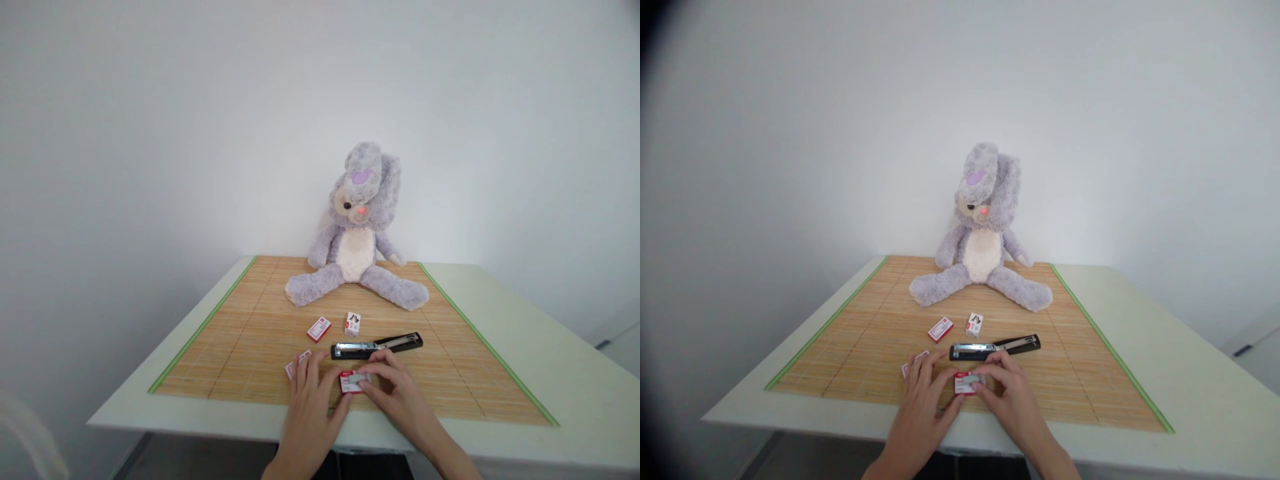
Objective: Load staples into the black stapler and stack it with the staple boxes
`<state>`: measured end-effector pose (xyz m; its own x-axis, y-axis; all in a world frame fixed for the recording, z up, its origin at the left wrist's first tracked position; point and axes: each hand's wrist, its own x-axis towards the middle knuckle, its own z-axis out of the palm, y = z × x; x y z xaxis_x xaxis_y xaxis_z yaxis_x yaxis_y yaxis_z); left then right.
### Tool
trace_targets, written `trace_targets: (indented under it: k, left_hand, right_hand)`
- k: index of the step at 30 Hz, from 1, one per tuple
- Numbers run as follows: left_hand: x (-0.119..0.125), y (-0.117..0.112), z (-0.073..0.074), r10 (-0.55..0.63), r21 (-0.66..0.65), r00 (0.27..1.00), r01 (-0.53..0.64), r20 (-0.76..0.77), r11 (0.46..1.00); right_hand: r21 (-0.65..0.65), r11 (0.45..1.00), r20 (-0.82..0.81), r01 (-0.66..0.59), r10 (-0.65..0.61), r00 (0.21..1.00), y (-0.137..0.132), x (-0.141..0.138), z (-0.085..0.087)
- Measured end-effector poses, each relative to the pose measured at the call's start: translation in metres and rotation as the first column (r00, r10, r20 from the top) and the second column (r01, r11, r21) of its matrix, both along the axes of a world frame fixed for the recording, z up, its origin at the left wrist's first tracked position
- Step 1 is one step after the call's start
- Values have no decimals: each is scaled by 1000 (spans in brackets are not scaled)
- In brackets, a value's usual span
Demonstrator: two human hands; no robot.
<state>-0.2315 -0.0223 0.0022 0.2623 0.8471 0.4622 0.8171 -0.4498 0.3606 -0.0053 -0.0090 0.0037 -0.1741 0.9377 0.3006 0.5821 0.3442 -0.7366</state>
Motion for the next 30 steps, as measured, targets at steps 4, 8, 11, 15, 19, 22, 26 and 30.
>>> trace_targets:
  k: [4, 8, 11, 15, 19, 22, 26, 30]
  left_hand:
    - [1, 2, 3, -16, -13, 1000, 16, -13, 1000]
    - [-3, 5, 1, -34, -36, 999, 34, -1, 999]
    - [-6, 7, -2, -35, -63, 999, 36, 24, 997]
    - [-7, 9, -4, -49, -86, 998, 52, 43, 995]
    - [-5, 11, -3, -45, -86, 998, 48, 35, 995]
    - [-3, 11, -1, -45, -96, 999, 47, 25, 994]
    - [-2, 11, 3, -58, -106, 998, 60, 23, 993]
    - [-3, 12, 1, -61, -99, 998, 63, 25, 993]
  right_hand:
    - [-4, 1000, 36, -19, 19, 999, 2, -8, 2]
    - [-22, 999, 26, -46, 46, 999, 1, -1, 0]
    - [-54, 998, 26, -42, 44, 999, -2, 13, -2]
    - [-80, 997, 80, -11, 17, 997, -8, 29, 0]
    - [-84, 997, 110, -1, 11, 994, -12, 28, 2]
    - [-96, 995, 76, 19, -12, 997, -13, 23, -1]
    - [-122, 992, 77, 41, -32, 997, -13, 18, -4]
    - [-113, 991, 146, 68, -52, 988, -12, 18, 1]
